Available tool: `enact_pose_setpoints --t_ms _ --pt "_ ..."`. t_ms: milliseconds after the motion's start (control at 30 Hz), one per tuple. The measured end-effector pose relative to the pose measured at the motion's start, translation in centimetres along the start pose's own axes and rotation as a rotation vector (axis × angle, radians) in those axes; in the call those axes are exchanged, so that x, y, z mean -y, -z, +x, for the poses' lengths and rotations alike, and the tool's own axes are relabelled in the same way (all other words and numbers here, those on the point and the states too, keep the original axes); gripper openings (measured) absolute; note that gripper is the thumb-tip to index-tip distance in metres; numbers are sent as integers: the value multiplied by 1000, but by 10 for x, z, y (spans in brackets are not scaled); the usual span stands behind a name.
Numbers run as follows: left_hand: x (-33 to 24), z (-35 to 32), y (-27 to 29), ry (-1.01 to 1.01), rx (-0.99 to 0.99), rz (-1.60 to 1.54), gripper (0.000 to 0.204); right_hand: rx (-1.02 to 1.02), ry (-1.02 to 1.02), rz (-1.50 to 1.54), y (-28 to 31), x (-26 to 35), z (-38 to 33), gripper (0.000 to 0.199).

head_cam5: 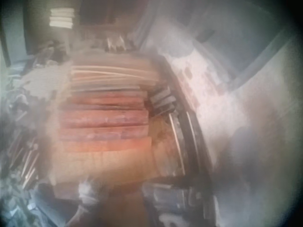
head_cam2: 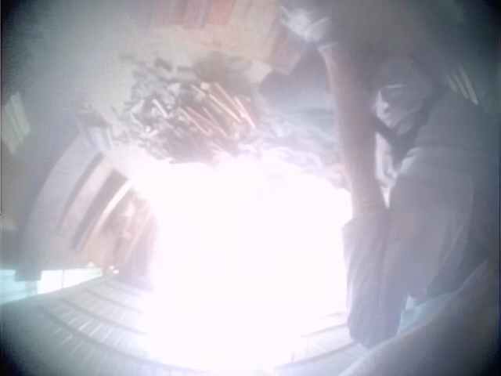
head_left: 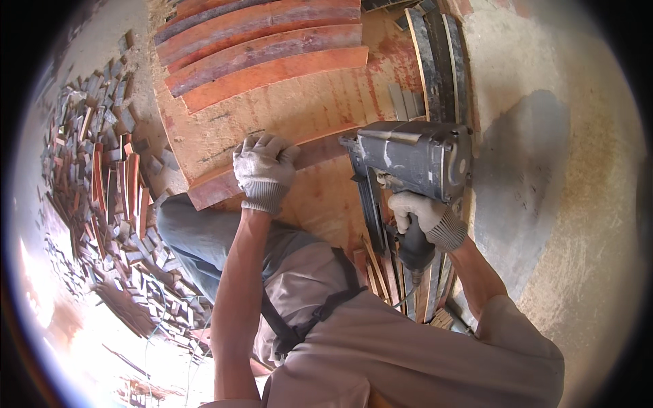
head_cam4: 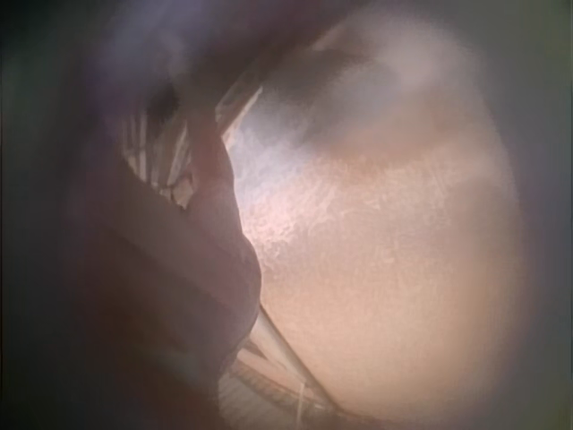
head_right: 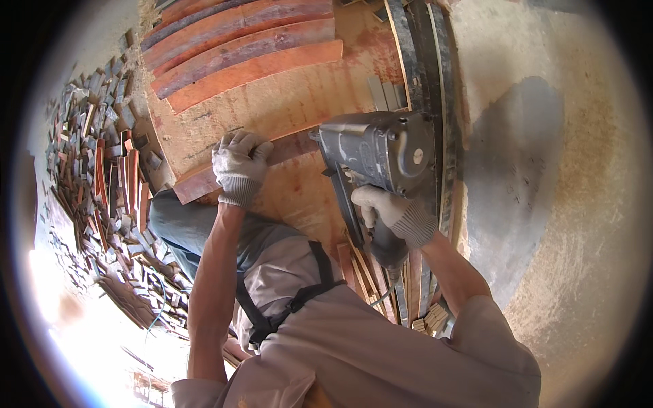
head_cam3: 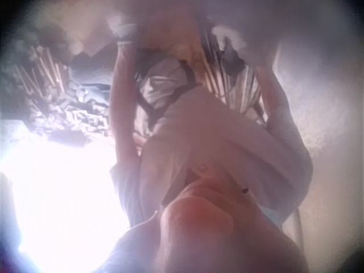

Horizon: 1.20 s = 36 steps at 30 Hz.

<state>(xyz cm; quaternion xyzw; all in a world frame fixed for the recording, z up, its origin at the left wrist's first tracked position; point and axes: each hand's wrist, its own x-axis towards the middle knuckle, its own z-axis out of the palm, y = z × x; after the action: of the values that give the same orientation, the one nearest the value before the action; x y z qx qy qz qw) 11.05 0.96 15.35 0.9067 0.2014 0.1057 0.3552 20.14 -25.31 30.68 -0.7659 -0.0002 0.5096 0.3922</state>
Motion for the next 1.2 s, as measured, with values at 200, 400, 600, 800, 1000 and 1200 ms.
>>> enact_pose_setpoints --t_ms 200,400,600,800,1000,1200 --pt "3 0 -1 -27 -4 -7 11 -118 -168 262 -9 18 -5 11" --pt "4 -2 -4 -5 6 27 13 81 34 24 -17 5 4 28" --pt "3 -4 -1 27 11 -17 12 -8 -69 238 -20 3 7 30" --pt "20 -13 18 -4 -203 153 33 19 -38 31 -25 4 8 21" --pt "97 -55 87 794 150 577 75 -33 -110 138 -39 0 4 29" --pt "77 -73 67 955 -91 109 63 -124 -22 102 -37 -8 -13 30"
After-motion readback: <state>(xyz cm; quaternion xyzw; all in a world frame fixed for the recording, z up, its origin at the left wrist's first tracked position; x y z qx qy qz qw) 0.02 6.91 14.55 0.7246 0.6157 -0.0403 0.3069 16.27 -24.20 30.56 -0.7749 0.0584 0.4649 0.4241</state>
